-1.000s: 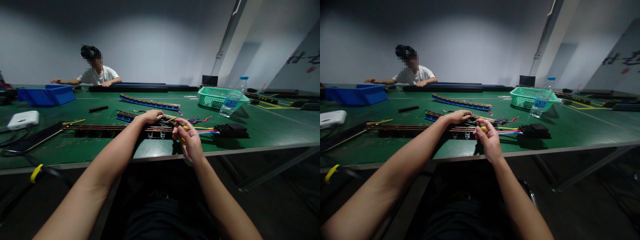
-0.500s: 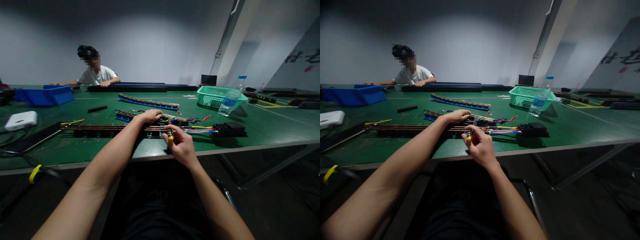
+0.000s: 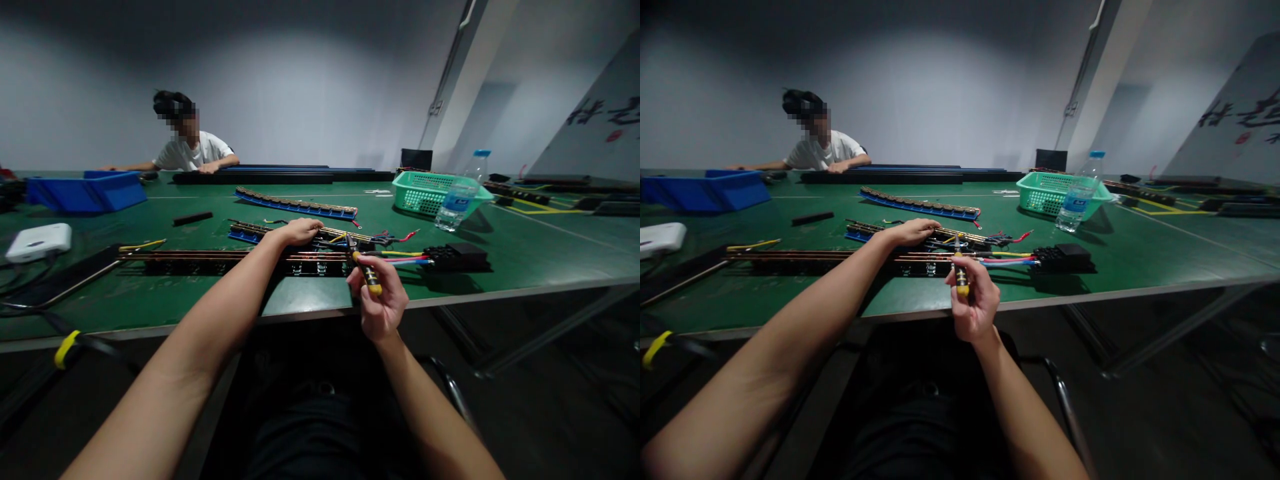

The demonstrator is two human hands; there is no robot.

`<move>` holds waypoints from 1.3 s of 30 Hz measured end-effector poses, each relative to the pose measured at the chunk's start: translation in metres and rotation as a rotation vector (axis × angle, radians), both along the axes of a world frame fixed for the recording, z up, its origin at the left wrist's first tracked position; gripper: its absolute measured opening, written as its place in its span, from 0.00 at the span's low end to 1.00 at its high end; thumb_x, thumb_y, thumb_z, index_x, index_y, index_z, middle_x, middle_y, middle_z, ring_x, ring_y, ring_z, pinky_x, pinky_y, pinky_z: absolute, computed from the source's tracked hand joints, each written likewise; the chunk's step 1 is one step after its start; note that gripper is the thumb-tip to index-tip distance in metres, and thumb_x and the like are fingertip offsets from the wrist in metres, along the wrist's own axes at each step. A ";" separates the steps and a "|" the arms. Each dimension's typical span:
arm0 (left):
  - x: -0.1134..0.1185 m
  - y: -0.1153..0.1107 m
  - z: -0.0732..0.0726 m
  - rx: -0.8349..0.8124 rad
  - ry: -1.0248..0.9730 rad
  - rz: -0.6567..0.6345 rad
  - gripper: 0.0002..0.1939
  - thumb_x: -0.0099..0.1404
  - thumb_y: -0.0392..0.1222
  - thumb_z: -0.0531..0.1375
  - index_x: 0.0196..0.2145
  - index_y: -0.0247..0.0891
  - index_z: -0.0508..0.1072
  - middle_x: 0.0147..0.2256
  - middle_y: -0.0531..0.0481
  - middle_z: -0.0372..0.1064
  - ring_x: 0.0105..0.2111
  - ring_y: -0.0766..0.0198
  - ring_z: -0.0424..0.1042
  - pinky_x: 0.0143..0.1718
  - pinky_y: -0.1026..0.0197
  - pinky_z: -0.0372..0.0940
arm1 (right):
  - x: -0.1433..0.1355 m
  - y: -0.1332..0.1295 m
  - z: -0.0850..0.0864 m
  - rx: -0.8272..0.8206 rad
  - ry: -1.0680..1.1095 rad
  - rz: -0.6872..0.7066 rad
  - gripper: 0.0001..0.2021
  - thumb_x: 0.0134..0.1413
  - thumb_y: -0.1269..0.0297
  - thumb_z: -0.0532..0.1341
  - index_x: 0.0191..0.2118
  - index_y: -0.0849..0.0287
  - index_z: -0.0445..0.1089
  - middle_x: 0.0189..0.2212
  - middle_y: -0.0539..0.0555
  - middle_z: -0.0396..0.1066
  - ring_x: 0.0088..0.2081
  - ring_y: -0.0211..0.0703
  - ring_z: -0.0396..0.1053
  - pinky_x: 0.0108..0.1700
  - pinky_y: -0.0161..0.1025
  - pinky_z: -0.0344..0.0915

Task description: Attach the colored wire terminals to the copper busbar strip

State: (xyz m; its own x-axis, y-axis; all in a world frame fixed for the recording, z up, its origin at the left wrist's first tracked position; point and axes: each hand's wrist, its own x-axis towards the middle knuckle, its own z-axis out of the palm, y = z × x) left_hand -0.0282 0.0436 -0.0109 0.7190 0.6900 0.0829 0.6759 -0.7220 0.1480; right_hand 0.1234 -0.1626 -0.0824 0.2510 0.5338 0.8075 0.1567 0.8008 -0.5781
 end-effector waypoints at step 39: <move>0.005 -0.003 0.001 0.013 0.047 0.037 0.20 0.74 0.43 0.46 0.56 0.39 0.70 0.57 0.44 0.70 0.55 0.55 0.69 0.54 0.58 0.63 | 0.005 0.013 0.027 -0.371 -0.148 0.194 0.17 0.58 0.56 0.63 0.51 0.57 0.73 0.23 0.46 0.63 0.23 0.32 0.57 0.25 0.33 0.54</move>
State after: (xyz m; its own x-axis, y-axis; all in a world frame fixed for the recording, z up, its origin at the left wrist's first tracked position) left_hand -0.0236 0.0408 -0.0102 0.6962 0.7155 0.0588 0.7082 -0.6979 0.1066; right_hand 0.1287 -0.1493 -0.0550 0.0135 0.8199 0.5724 0.1270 0.5664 -0.8143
